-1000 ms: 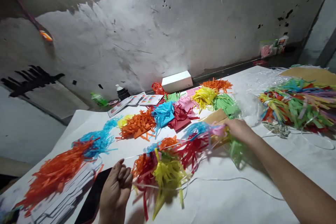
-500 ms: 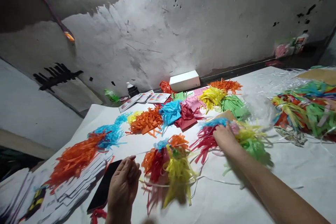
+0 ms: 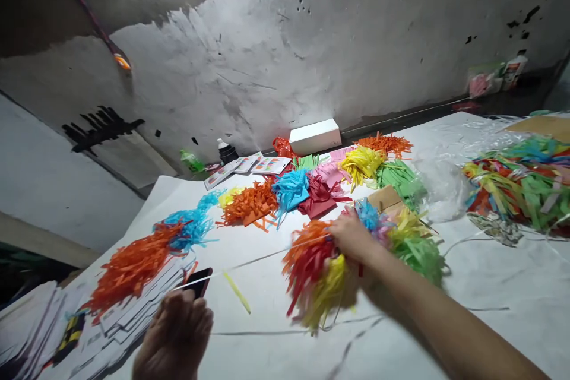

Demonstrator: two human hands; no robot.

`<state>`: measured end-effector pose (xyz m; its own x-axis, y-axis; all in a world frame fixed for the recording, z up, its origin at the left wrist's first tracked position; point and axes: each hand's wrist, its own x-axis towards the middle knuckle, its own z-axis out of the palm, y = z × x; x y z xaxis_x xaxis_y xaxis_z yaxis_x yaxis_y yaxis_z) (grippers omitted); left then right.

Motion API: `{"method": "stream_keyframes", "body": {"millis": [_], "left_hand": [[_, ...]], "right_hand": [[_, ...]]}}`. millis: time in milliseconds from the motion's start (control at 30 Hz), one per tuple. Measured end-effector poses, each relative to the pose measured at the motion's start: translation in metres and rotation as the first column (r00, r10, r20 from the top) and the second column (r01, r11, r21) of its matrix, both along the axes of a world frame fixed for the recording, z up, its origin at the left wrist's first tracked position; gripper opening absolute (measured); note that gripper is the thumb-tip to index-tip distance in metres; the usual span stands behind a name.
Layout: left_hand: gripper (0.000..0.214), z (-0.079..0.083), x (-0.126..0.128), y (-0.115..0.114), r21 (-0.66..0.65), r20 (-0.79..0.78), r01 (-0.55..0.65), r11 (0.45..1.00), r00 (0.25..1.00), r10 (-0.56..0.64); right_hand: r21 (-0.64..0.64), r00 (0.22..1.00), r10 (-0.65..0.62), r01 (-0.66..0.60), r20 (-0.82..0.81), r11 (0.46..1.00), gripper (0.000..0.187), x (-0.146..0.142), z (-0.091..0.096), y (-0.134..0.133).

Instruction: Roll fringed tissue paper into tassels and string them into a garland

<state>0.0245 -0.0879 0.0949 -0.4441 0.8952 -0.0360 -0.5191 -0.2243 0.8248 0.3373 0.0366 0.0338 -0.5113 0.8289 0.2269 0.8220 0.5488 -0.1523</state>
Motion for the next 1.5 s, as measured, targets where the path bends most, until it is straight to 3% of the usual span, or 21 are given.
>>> {"method": "stream_keyframes", "body": {"millis": [133,300,400,500,567,633,700,733,833,933,1000,1033,1200,1300,1400,1500], "left_hand": [[0.041,0.009,-0.013,-0.006,-0.005,0.127,-0.06,0.998,0.99,0.06],[0.037,0.017,-0.032,-0.011,0.035,0.1,-0.127,0.991,0.987,0.123],[0.039,0.017,-0.057,0.0,0.077,-0.22,-0.197,0.977,0.953,0.209],[0.028,0.005,-0.06,0.024,0.022,-0.615,-0.241,0.97,0.762,0.203],[0.025,-0.007,-0.036,0.039,0.003,-0.713,-0.254,0.967,0.677,0.18],[0.031,-0.019,0.009,0.047,0.014,-0.764,-0.191,0.981,0.632,0.134],[0.029,-0.028,0.066,0.048,-0.043,-0.847,0.17,0.984,0.517,-0.127],[0.032,-0.032,0.096,0.047,-0.078,-0.848,0.355,0.931,0.467,-0.249],[0.042,-0.041,0.171,0.049,-0.08,-0.838,0.521,0.85,0.427,-0.341],[0.026,-0.049,0.209,0.06,-0.08,-0.817,0.564,0.822,0.435,-0.378],[0.007,-0.052,0.213,0.069,-0.094,-0.796,0.572,0.815,0.449,-0.406],[0.007,-0.052,0.211,0.072,-0.105,-0.782,0.572,0.814,0.458,-0.423],[0.016,-0.039,0.17,0.083,-0.191,-0.657,0.564,0.803,0.534,-0.532],[0.026,-0.027,0.138,0.089,-0.234,-0.507,0.544,0.806,0.639,-0.579],[0.035,-0.024,0.112,0.099,-0.224,-0.33,0.488,0.844,0.777,-0.536],[0.033,-0.028,0.094,0.107,-0.215,-0.158,0.424,0.88,0.874,-0.46]], "right_hand": [[0.068,0.975,-0.22,0.217,0.038,0.974,0.019,0.07,0.001,0.007],[0.087,0.964,-0.256,0.25,0.067,0.964,0.02,0.102,-0.007,0.005],[0.07,0.963,-0.256,0.25,0.085,0.966,0.021,0.113,-0.015,0.003],[0.06,0.973,-0.216,0.212,0.085,0.976,0.02,0.113,-0.021,-0.003],[0.062,0.978,-0.193,0.189,0.074,0.98,0.019,0.106,-0.022,-0.01],[0.07,0.981,-0.182,0.178,0.061,0.982,0.017,0.096,-0.023,-0.017],[0.078,0.983,-0.175,0.171,0.049,0.982,0.014,0.087,-0.021,-0.024],[0.082,0.984,-0.171,0.167,0.044,0.983,0.013,0.083,-0.02,-0.027],[0.088,0.987,-0.158,0.156,0.021,0.984,0.009,0.074,-0.016,-0.039],[0.091,0.988,-0.153,0.153,-0.006,0.984,0.009,0.069,-0.014,-0.05],[0.093,0.988,-0.15,0.152,-0.026,0.984,0.01,0.069,-0.016,-0.055],[0.095,0.988,-0.147,0.15,-0.036,0.984,0.01,0.07,-0.018,-0.057],[0.117,0.979,-0.154,0.169,-0.133,0.979,0.016,0.079,-0.022,-0.058],[0.14,0.967,-0.111,0.146,-0.229,0.979,0.018,0.083,-0.018,-0.058],[0.171,0.939,-0.064,0.129,-0.339,0.977,0.039,0.101,-0.012,-0.058],[0.148,0.863,-0.193,0.292,-0.467,0.945,0.037,0.144,-0.015,-0.062]]}}
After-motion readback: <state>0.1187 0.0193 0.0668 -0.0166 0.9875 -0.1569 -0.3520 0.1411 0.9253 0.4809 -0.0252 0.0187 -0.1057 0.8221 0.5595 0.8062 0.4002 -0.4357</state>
